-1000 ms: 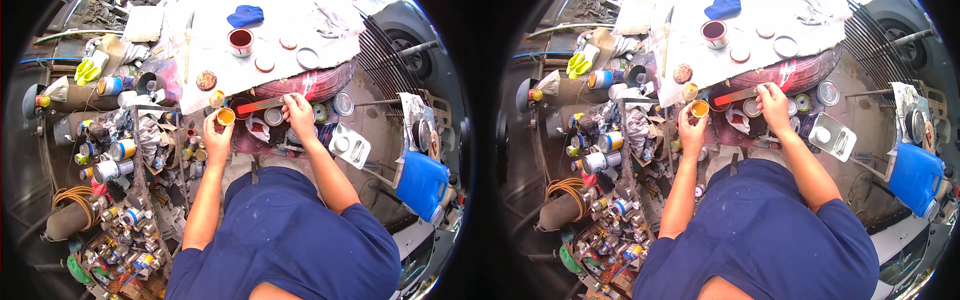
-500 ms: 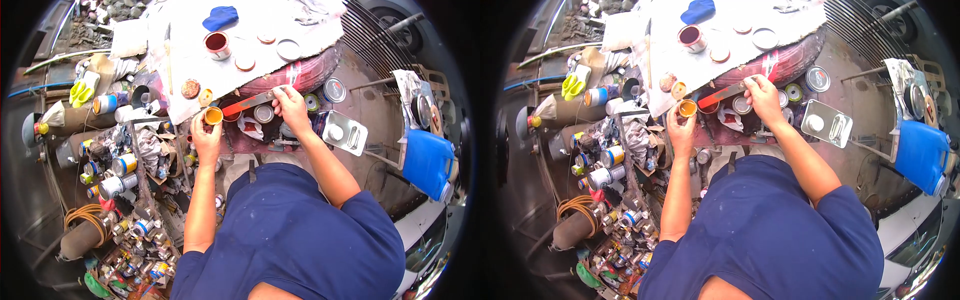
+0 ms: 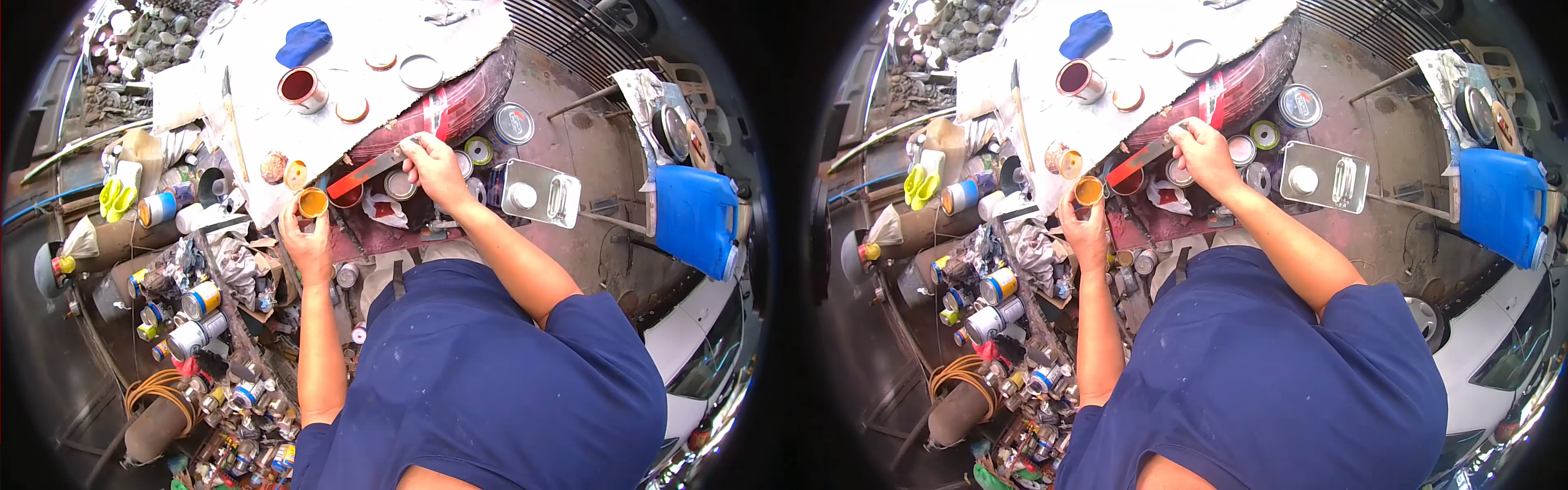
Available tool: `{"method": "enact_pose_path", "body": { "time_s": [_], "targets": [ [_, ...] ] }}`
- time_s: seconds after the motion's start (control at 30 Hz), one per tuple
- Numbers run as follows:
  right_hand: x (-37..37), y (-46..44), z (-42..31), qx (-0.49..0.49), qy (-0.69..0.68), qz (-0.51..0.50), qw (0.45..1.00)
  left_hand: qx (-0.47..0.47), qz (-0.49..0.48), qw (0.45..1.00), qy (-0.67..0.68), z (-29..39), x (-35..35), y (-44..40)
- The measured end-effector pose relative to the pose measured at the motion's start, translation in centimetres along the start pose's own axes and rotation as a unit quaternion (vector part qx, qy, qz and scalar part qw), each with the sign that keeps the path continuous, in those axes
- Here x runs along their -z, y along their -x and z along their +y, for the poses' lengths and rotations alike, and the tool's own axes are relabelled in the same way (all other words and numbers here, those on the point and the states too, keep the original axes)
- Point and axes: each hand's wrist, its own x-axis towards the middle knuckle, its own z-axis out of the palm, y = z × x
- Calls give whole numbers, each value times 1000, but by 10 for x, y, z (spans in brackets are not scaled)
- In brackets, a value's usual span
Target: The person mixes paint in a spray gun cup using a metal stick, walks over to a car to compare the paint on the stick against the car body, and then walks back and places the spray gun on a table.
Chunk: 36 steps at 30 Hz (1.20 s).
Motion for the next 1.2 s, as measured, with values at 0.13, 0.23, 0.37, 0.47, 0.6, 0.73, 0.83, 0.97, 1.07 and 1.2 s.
{"method": "enact_pose_path", "body": {
  "time_s": [0.13, 0.23, 0.37, 0.47, 0.6, 0.73, 0.83, 0.97, 1.07, 1.2],
  "targets": [
    [1, 1, -3, -3, 9, -7, 1000, 17, 3, 1000, 6, 2, -1, 0],
    [1, -1, -1, 0, 12, -7, 1000, 23, 4, 1000, 4, 0, 0, 0],
    [2, -1, -1, 1, 13, 0, 1000, 17, -2, 1000, 4, 0, 1, -3],
    [3, -2, 1, -4, 3, 1, 1000, -2, 1, 1000, -10, -2, 2, -4],
    [2, -3, 1, -4, 4, 2, 1000, -2, -1, 1000, 3, 0, 1, -4],
    [2, -3, 1, -10, 6, 2, 1000, 11, -5, 1000, 5, 1, 2, -3],
    [3, -4, 6, -8, -1, 0, 1000, 7, -4, 1000, -1, 1, 2, -4],
    [5, -7, 9, -10, -12, -1, 1000, 14, -3, 1000, 5, 4, 3, -4],
    [5, -5, 5, -16, -11, 0, 1000, -6, -1, 1000, -13, 0, 2, -4],
    [7, -7, 8, -20, -20, 1, 1000, 76, -4, 993, 94, 1, -1, -1]
  ]
}}
